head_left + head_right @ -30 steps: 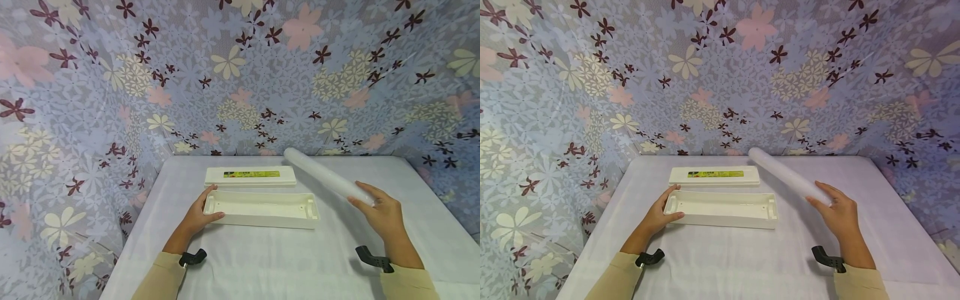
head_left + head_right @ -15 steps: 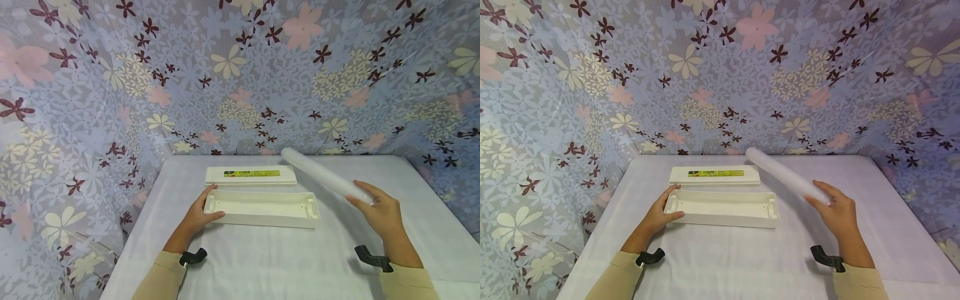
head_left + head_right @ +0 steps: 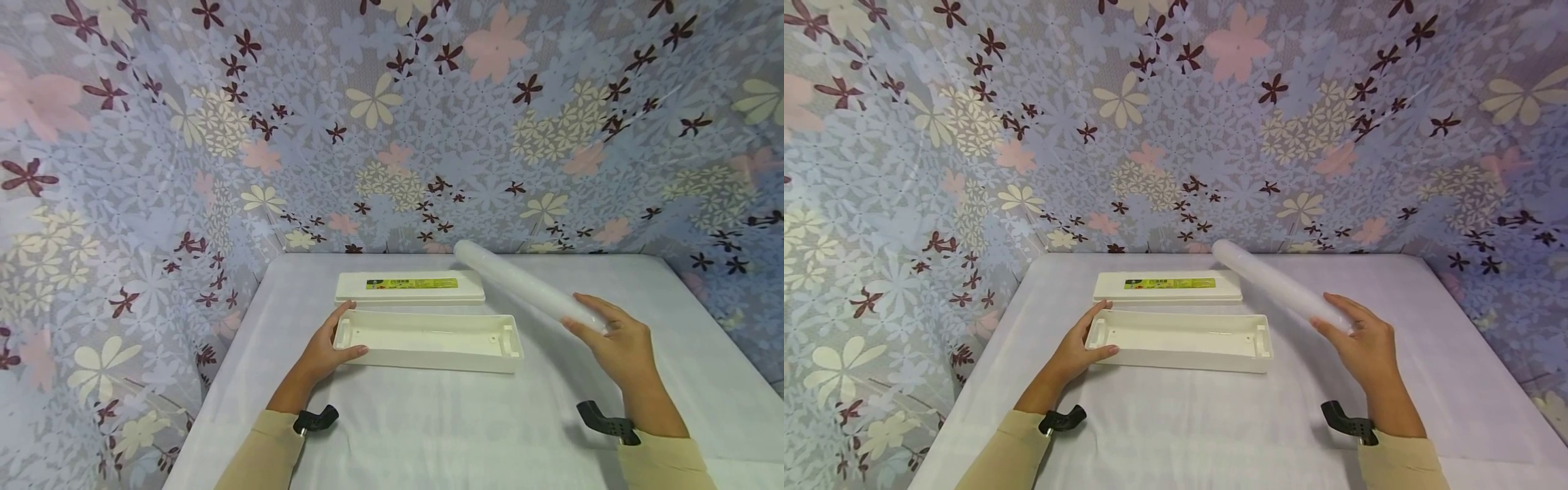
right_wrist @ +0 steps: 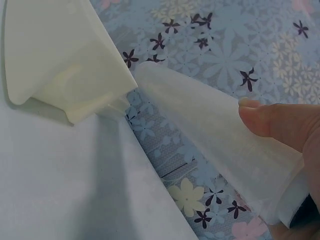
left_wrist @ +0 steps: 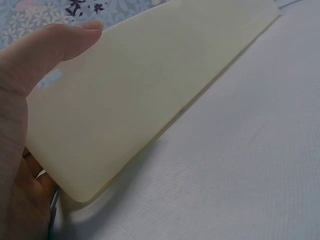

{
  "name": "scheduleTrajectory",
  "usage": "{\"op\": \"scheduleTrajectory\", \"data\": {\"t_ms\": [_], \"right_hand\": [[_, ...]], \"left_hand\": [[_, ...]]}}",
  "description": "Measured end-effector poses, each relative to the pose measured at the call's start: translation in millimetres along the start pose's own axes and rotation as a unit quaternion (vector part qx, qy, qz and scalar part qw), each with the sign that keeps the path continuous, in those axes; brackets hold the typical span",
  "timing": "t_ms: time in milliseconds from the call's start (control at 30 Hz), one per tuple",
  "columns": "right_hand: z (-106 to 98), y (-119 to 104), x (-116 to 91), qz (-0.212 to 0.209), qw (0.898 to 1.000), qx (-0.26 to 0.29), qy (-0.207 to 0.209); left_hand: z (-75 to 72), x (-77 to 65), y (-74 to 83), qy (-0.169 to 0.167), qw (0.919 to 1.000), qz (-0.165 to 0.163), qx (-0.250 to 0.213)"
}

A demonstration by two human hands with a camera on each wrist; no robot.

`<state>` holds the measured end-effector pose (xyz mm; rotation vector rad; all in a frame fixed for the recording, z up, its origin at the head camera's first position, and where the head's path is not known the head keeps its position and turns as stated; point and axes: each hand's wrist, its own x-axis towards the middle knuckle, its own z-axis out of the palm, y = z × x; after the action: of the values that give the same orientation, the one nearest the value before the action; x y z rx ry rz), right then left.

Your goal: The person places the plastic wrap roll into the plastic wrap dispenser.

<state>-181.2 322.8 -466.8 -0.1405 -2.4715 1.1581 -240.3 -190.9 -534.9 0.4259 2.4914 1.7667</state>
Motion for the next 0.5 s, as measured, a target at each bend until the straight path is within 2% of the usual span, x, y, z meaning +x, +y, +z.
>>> {"op": "scheduleTrajectory", "data": {"t_ms": [233,500], "right_hand": [[2.8,-4.7,-2.2,-0.011,1.000,0.000,0.013],[6.4,-7.8,-3.8,-0.026,1.000,0.009,0.009]], "left_hand": [[0.6,0.0,0.1,0.003,0.9999,-0.012,0.001],[0.4,0.2,-1.7,0.003,0.9999,-0.012,0.003]]}}
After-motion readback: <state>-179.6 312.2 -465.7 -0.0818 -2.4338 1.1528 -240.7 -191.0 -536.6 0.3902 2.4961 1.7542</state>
